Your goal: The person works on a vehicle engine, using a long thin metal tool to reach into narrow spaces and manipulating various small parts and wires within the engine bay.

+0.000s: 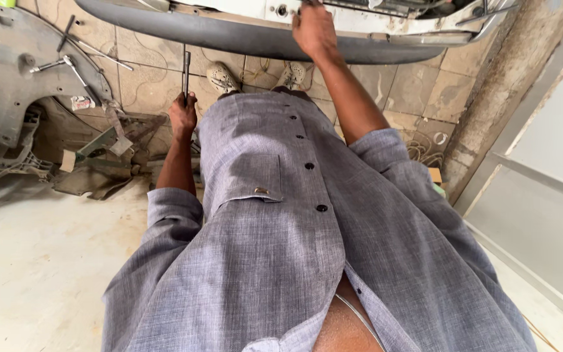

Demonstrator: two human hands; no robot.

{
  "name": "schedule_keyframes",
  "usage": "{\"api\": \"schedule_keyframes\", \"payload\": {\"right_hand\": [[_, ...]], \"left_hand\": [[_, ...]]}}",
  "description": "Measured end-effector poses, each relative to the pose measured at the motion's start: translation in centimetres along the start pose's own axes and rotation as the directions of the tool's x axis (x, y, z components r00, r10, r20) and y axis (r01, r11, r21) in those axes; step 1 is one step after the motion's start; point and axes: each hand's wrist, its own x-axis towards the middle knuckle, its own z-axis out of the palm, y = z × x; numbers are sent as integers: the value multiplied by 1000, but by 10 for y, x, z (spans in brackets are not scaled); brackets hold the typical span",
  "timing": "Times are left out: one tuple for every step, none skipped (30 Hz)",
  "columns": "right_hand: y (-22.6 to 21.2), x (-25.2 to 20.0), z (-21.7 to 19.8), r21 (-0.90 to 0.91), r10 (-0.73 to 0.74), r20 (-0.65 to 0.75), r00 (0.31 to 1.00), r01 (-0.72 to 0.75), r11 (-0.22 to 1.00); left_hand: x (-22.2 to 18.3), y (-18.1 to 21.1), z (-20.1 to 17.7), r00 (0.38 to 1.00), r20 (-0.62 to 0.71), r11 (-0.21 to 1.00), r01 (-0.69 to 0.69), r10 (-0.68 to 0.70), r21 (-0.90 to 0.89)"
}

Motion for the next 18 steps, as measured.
{"api": "schedule_keyframes", "payload": {"right_hand": [[-6,0,-3,124,117,-35,993,-112,986],[-8,-1,-4,432,336,-39,941,-288,855],[-8,-1,-3,689,531,28,847,-401,604],[-7,3,-1,860,672,154,724,-433,269],[-6,6,1,864,670,156,726,-429,263],[-5,4,4,868,671,161,723,-428,253],[-2,3,4,871,673,165,721,-427,243],[6,0,2,647,405,-82,911,-260,717],[15,-4,-1,254,12,-177,984,34,967],[20,-6,-3,-186,-385,-89,919,364,912],[18,-6,-4,-166,-389,-110,915,369,915],[16,-12,-3,-145,-387,-126,914,369,918],[13,-18,-2,-124,-384,-142,912,369,921],[11,-17,-3,-108,-386,-164,908,373,922],[10,-15,-5,-92,-388,-185,903,377,922],[6,-13,-4,-70,-395,-203,896,389,919],[5,-9,-3,264,-58,-199,978,111,958],[5,-8,-1,555,269,-80,960,-181,812]], "left_hand": [[3,1,0,1000,-3,1000,14,-13,11],[1,0,0,999,-5,999,33,-33,22],[0,0,0,997,9,997,73,-74,12],[3,1,1,994,22,994,111,-111,2],[4,1,2,988,35,989,148,-148,-8],[3,1,2,988,41,989,150,-149,-15],[1,0,3,987,47,988,152,-151,-23],[1,1,3,987,53,988,151,-149,-29],[-1,0,3,991,56,992,121,-122,26],[-3,-1,2,994,59,993,91,-96,79],[-4,-1,1,996,63,989,60,-69,132],[-7,-3,1,998,52,994,40,-46,104],[-10,-5,0,999,39,997,20,-23,76],[-6,-4,1,1000,21,999,-7,6,43],[-5,-2,3,1000,21,999,-18,17,49],[-6,-3,2,1000,13,998,-22,21,57],[-8,-4,0,1000,6,998,-25,25,66],[-9,-6,1,1000,-4,999,-6,6,39]]}}
